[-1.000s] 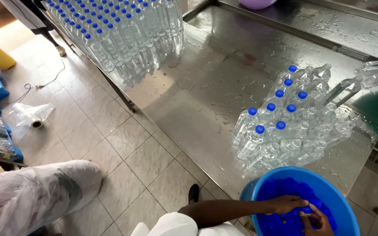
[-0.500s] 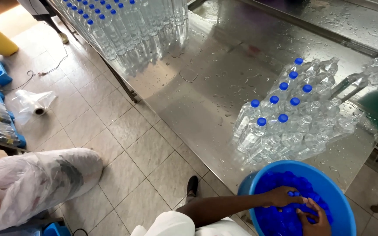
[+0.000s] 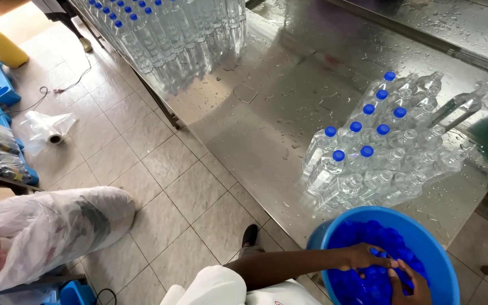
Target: Manually capping plastic water bottles at a production station.
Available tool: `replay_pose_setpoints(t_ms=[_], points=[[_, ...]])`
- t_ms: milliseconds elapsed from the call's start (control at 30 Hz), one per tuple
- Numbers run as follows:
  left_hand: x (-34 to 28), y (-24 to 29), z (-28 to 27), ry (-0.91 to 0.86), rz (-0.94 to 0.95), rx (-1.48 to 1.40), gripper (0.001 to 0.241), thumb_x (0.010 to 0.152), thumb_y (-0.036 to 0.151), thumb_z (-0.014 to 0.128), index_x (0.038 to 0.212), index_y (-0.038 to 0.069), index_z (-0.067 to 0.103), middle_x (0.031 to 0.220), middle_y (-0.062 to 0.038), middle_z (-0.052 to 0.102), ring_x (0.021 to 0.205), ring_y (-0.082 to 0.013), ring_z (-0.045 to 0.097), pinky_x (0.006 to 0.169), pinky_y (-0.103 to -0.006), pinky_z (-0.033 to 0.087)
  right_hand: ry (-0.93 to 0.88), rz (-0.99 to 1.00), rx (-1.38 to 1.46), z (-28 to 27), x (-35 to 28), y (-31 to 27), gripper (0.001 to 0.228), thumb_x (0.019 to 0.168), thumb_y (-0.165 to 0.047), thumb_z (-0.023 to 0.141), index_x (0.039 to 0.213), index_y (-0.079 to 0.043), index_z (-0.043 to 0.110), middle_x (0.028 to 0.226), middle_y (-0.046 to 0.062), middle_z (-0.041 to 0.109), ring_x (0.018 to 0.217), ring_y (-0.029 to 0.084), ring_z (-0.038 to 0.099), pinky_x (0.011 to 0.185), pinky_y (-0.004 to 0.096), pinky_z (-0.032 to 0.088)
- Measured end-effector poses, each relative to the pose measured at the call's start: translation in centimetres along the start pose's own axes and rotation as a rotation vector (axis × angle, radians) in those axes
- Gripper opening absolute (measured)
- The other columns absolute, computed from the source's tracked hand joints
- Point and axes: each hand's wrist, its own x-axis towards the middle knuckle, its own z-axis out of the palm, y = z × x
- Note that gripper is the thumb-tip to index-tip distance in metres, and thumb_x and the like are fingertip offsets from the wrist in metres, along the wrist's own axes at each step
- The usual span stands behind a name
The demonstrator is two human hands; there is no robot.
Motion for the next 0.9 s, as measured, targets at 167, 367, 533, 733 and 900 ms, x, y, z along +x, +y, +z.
replay_pose_setpoints(t_ms=[167, 367, 533, 733, 900], points=[[-0.7, 0.3, -0.8, -0.146, -0.090, -0.006, 0.095, 0.069, 0.066, 0.079, 0.150, 0.021, 0.062, 0.147, -0.006, 0.064, 0.129, -0.0279, 0.058, 0.075, -0.0384, 0.050, 0.007, -0.036, 0.070, 0.0, -0.4, 0.2, 0.041, 0.103, -0.012, 0.078, 0.143, -0.002, 0.077, 0.143, 0.026, 0.072, 0.131, 0.040, 0.068, 0.104, 0.051, 0.058], [3.2, -1.9, -1.5, -0.399, -0.110, -0.079, 0.074, 0.081, 0.053, 0.084, 0.144, 0.021, 0.067, 0.133, 0.002, 0.065, 0.082, -0.0150, 0.053, 0.053, -0.0279, 0.046, -0.109, 0.018, 0.370, 0.4, 1.6, 5.7, 0.048, 0.095, -0.003, 0.070, 0.142, 0.005, 0.067, 0.148, 0.030, 0.066, 0.143, 0.041, 0.060, 0.122, 0.056, 0.046], [1.9, -1.6, -3.6, -0.871, -0.159, -0.324, 0.047, 0.105, 0.042, 0.079, 0.143, 0.017, 0.068, 0.070, 0.003, 0.069, 0.046, -0.0091, 0.052, 0.038, -0.0247, 0.040, -0.153, 0.427, 0.597, 0.3, 4.1, 7.7, 0.047, 0.109, 0.001, 0.044, 0.156, 0.004, 0.047, 0.161, 0.032, 0.049, 0.144, 0.056, 0.047, 0.117, 0.074, 0.036], [-8.4, 4.3, -9.7, -0.674, -0.218, 0.131, 0.066, 0.090, 0.061, 0.072, 0.150, 0.036, 0.063, 0.174, 0.009, 0.045, 0.143, -0.0185, 0.046, 0.075, -0.0261, 0.046, 0.367, 0.333, 0.355, 1.4, -4.6, -4.0, 0.036, 0.135, -0.013, 0.044, 0.145, 0.016, 0.063, 0.118, 0.037, 0.072, 0.096, 0.043, 0.069, 0.068, 0.052, 0.057], [-12.5, 6.1, -18.7, -0.777, -0.198, -0.077, 0.080, 0.096, 0.057, 0.079, 0.160, 0.017, 0.055, 0.084, 0.003, 0.058, 0.067, -0.0022, 0.057, 0.045, -0.0166, 0.039, 0.474, 0.434, 0.777, 3.8, -6.5, -2.6, 0.040, 0.125, -0.031, 0.056, 0.144, 0.004, 0.057, 0.124, 0.024, 0.068, 0.084, 0.022, 0.050, 0.075, 0.030, 0.042]])
